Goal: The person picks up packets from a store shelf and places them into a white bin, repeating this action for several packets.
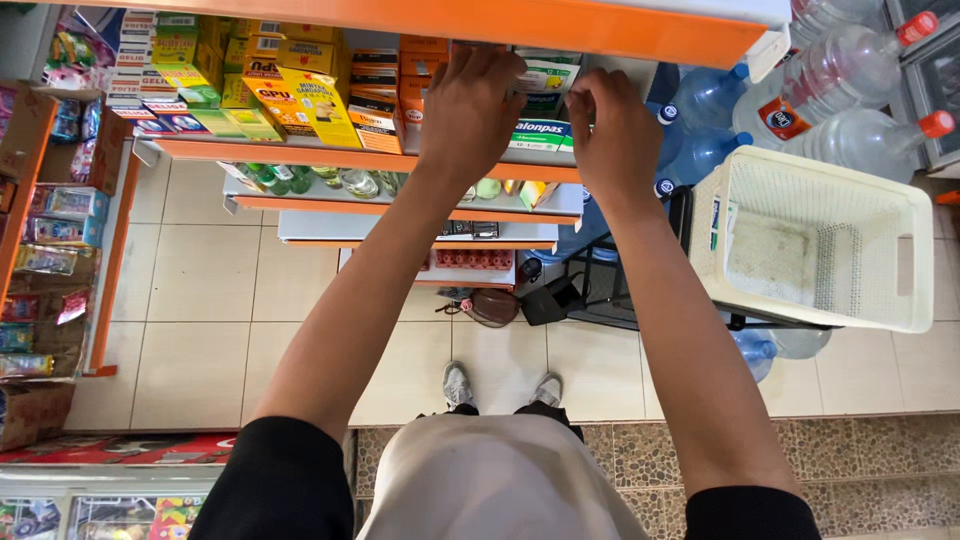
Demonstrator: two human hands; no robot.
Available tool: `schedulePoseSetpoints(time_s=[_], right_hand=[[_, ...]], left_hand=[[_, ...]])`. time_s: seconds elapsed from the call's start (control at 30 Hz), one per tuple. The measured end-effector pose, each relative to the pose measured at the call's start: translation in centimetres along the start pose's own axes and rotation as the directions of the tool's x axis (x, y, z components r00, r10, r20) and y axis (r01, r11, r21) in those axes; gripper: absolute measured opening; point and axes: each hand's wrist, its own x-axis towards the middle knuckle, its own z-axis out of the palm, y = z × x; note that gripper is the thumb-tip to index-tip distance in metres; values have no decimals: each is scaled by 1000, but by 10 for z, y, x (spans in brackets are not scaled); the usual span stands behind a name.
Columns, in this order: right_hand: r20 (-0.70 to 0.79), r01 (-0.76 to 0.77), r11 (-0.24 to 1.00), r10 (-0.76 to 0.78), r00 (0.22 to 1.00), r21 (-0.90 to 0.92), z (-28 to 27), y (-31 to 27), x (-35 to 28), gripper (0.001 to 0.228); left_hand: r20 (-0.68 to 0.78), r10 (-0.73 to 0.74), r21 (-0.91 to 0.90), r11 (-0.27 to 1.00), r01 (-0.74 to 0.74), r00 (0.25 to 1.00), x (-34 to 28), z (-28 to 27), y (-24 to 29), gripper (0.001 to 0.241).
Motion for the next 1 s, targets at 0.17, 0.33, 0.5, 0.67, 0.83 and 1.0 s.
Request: schedulePoseSetpoints(time_s=[0.17, 0.33, 0.5, 0.67, 0.83, 1.0], right_hand=[[-32, -22, 999, 20, 999, -46, 12, 2, 3, 16], [-20, -80, 996, 80, 997, -31, 19, 5, 6, 31], [22, -140, 990, 139, 990, 22, 12, -2, 7, 22], [-3, -137, 991, 137, 991, 7, 18, 2, 6, 16], [-7, -146, 989, 146, 989, 34, 17, 1, 11, 13], [-56, -79, 995, 83, 995, 67, 7, -5, 11, 11]], left_hand=[[-11, -16, -11, 1000, 16, 1000, 0, 12, -7, 29], [-6, -27, 12, 1000, 27, 1000, 4, 16, -10, 23], [85, -73, 58, 996, 68, 994, 5, 31, -14, 27], [108, -74, 121, 991, 61, 991, 10, 37, -13, 26], [85, -57, 150, 988, 44, 995, 14, 36, -10, 20], [47, -49, 123, 991, 43, 998, 14, 25, -6, 9]])
